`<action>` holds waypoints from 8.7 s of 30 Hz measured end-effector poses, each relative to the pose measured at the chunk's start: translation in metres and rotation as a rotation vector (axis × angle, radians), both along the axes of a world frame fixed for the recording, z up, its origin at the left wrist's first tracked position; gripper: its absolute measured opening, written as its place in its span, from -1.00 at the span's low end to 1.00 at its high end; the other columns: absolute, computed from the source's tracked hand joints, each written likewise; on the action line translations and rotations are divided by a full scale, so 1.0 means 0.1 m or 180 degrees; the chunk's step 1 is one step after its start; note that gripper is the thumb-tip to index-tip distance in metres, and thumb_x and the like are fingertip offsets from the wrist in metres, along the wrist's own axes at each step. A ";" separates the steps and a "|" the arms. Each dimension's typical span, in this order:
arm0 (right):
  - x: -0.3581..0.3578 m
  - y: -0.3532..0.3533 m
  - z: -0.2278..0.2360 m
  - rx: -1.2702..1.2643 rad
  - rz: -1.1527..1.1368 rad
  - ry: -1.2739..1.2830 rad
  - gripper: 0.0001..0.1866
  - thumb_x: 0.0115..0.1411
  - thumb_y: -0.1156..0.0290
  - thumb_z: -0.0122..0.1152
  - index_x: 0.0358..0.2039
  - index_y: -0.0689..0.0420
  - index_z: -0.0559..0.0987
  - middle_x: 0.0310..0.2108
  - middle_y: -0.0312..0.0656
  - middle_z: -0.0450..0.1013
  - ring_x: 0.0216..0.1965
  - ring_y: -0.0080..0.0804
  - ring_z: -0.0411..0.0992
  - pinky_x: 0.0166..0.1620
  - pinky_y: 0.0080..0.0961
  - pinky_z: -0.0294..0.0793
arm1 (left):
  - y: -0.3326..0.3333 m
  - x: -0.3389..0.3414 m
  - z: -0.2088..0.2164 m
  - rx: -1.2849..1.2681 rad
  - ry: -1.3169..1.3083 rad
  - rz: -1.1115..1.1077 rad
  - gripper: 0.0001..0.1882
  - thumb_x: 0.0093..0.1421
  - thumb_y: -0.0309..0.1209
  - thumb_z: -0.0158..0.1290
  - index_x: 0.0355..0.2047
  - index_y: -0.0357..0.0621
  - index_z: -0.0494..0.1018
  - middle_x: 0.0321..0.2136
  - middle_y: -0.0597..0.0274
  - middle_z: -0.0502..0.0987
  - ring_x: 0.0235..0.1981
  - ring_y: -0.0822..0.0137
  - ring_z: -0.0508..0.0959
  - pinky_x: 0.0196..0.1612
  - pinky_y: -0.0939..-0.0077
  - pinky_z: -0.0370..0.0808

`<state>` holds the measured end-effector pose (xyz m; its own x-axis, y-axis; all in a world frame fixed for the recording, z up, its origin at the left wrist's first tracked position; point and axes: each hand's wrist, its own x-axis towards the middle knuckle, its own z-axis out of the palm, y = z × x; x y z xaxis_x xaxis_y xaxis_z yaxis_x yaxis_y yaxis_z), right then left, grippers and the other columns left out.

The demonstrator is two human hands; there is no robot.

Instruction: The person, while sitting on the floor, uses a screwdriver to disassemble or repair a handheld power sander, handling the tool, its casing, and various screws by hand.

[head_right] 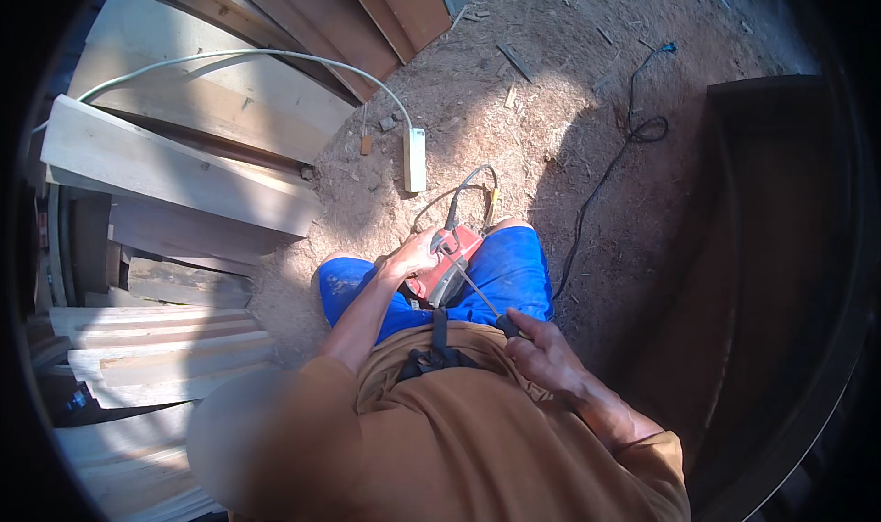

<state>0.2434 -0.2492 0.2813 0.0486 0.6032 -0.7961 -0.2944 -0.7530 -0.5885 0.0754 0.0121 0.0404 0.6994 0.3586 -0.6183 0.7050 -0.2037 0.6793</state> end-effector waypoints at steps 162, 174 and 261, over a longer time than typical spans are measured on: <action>1.72 1.23 -0.55 0.0504 0.2930 -0.1929 -0.33 -0.02 0.47 0.34 0.20 -0.04 0.54 -0.47 -0.22 0.48 -0.58 -0.25 0.52 -0.55 -0.24 0.51 | 0.36 0.13 -0.57 -0.2921 0.0309 0.1518 -0.25 0.42 0.31 -0.38 0.13 -0.11 0.36 -0.53 0.21 0.44 -0.68 0.37 0.51 -0.60 0.42 0.54; 1.75 1.36 -0.46 -0.0324 0.1036 -0.1263 -0.79 0.14 0.62 0.04 -0.17 0.27 0.45 -0.45 -0.01 0.52 -0.39 -0.06 0.58 -0.28 -0.23 0.54 | 0.07 0.27 0.11 0.0341 -0.0128 0.0546 -0.23 0.40 -0.15 -0.01 0.38 -0.41 -0.04 0.22 -0.45 0.24 0.24 -0.36 0.31 0.31 -0.09 0.24; 2.05 1.74 -0.43 -0.2419 -0.0174 0.1627 -0.39 0.23 0.38 0.16 0.27 0.36 0.42 -0.36 -0.10 0.62 -0.39 -0.53 0.54 -0.39 -0.57 0.54 | -0.01 1.07 0.17 -0.0590 -0.2449 -0.0413 -0.69 -0.01 -0.28 0.34 -0.50 -0.05 0.39 -0.59 0.29 0.41 -0.58 0.25 0.54 -0.55 0.34 0.46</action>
